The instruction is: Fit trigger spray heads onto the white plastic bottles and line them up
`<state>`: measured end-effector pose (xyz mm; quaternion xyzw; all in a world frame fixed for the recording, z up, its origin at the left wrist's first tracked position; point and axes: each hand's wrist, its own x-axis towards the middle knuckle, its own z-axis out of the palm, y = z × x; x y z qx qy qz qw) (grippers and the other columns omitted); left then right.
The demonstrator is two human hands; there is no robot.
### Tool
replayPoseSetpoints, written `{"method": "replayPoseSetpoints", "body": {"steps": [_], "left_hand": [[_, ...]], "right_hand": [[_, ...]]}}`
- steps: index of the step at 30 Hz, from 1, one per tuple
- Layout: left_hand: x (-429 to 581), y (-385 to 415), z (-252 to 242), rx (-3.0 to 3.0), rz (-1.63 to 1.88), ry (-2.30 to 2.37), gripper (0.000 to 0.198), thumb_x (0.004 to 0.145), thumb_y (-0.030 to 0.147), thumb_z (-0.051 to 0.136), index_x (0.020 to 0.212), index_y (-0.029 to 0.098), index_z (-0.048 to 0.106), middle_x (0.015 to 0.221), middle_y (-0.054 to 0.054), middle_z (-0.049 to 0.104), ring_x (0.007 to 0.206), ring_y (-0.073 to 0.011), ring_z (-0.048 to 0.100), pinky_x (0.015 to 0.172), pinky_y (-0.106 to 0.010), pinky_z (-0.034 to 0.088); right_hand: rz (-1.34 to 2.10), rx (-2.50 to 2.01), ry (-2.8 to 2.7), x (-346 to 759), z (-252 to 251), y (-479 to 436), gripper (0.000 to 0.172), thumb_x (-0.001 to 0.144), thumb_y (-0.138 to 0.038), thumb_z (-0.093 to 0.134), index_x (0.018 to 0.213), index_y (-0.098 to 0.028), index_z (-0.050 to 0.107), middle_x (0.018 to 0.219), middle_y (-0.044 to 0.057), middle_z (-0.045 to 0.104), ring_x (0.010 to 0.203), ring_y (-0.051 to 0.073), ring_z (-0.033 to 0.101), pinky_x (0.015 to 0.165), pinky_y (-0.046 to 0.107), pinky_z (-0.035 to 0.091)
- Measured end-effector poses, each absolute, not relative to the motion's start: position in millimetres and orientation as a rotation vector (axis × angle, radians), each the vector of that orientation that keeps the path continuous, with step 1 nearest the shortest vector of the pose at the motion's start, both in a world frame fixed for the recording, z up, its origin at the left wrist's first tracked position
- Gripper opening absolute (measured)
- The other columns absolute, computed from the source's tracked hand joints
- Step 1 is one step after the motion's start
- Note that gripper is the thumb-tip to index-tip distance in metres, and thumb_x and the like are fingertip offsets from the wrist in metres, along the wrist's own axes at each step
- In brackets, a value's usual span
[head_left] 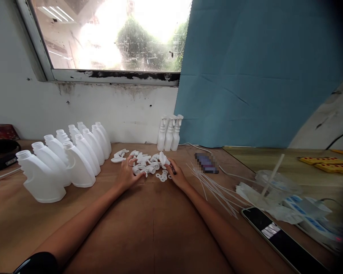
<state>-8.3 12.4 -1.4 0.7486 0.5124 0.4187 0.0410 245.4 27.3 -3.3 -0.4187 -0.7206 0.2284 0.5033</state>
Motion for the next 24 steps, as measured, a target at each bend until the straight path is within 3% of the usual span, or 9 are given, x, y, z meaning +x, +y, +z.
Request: {"method": "replayPoseSetpoints", "body": {"steps": [2, 4, 6, 8, 13, 16, 20, 24], "left_hand": [[-0.3, 3.2, 0.8, 2.214, 1.356, 1.346, 0.040, 0.078, 0.047, 0.062, 0.107, 0.021, 0.053, 0.125, -0.012, 0.050, 0.120, -0.0277, 0.047, 0.105, -0.043, 0.034], [11.3, -5.1, 0.0, 1.981, 1.346, 1.137, 0.034, 0.082, 0.047, 0.056, 0.102, 0.020, 0.054, 0.104, -0.009, 0.058, 0.096, -0.0231, 0.060, 0.088, -0.039, 0.048], [24.5, -10.7, -3.1, 1.648, 1.265, 0.941, 0.040, 0.083, 0.053, 0.052, 0.104, 0.019, 0.050, 0.089, -0.005, 0.058, 0.070, -0.0178, 0.062, 0.063, -0.033, 0.053], [36.3, -13.5, -6.6, 1.362, 1.170, 0.761, 0.051, 0.080, 0.059, 0.053, 0.110, 0.020, 0.044, 0.084, -0.003, 0.058, 0.059, -0.0157, 0.061, 0.048, -0.028, 0.051], [46.5, -14.7, -8.7, 1.154, 1.102, 0.654, 0.055, 0.070, 0.040, 0.073, 0.110, 0.017, 0.044, 0.080, -0.003, 0.064, 0.058, -0.0151, 0.064, 0.050, -0.026, 0.053], [41.2, -13.8, -5.9, 1.033, 1.111, 0.635, 0.043, 0.071, 0.031, 0.071, 0.103, 0.016, 0.045, 0.081, -0.004, 0.066, 0.065, -0.0163, 0.066, 0.060, -0.028, 0.056], [34.2, -12.4, -2.2, 0.931, 1.051, 0.531, 0.027, 0.072, 0.029, 0.059, 0.091, 0.018, 0.045, 0.080, -0.004, 0.065, 0.070, -0.0206, 0.067, 0.061, -0.032, 0.055], [35.6, -12.9, -0.9, 0.936, 1.033, 0.518, 0.026, 0.077, 0.039, 0.055, 0.086, 0.016, 0.048, 0.076, -0.004, 0.062, 0.060, -0.0184, 0.064, 0.044, -0.026, 0.048]], "right_hand": [[0.481, -1.020, -1.773, 247.4, -0.8, 22.4, 0.036, 0.091, -0.036, 0.043, 0.123, -0.020, 0.051, 0.102, 0.008, 0.065, 0.086, 0.020, 0.061, 0.081, 0.035, 0.048], [0.375, -1.018, -1.825, 250.5, 2.9, 12.9, 0.037, 0.091, -0.035, 0.045, 0.126, -0.021, 0.050, 0.106, 0.009, 0.065, 0.089, 0.022, 0.061, 0.083, 0.038, 0.047], [0.233, -0.986, -1.915, 252.4, 6.4, 1.6, 0.037, 0.091, -0.032, 0.049, 0.127, -0.023, 0.050, 0.111, 0.010, 0.064, 0.097, 0.024, 0.060, 0.090, 0.042, 0.043], [0.098, -0.926, -2.039, 251.5, 8.9, -9.0, 0.036, 0.090, -0.029, 0.051, 0.126, -0.024, 0.052, 0.113, 0.010, 0.065, 0.102, 0.025, 0.059, 0.095, 0.045, 0.038], [0.075, -0.800, -2.214, 240.2, 14.8, -24.3, 0.037, 0.091, -0.032, 0.050, 0.128, -0.026, 0.051, 0.114, 0.009, 0.064, 0.102, 0.024, 0.060, 0.095, 0.043, 0.038], [0.345, -0.885, -1.970, 236.0, 20.1, -28.3, 0.041, 0.092, -0.043, 0.044, 0.128, -0.025, 0.048, 0.110, 0.008, 0.062, 0.086, 0.020, 0.061, 0.079, 0.035, 0.046], [0.871, -0.854, -1.666, 233.8, 25.2, -32.9, 0.048, 0.092, -0.058, 0.028, 0.094, -0.021, 0.059, 0.065, 0.000, 0.053, 0.051, 0.013, 0.050, 0.048, 0.025, 0.041], [1.030, -0.766, -1.659, 227.9, 27.0, -38.2, 0.030, 0.087, -0.050, 0.051, 0.083, -0.020, 0.056, 0.068, 0.000, 0.059, 0.055, 0.012, 0.052, 0.052, 0.025, 0.043]]}}
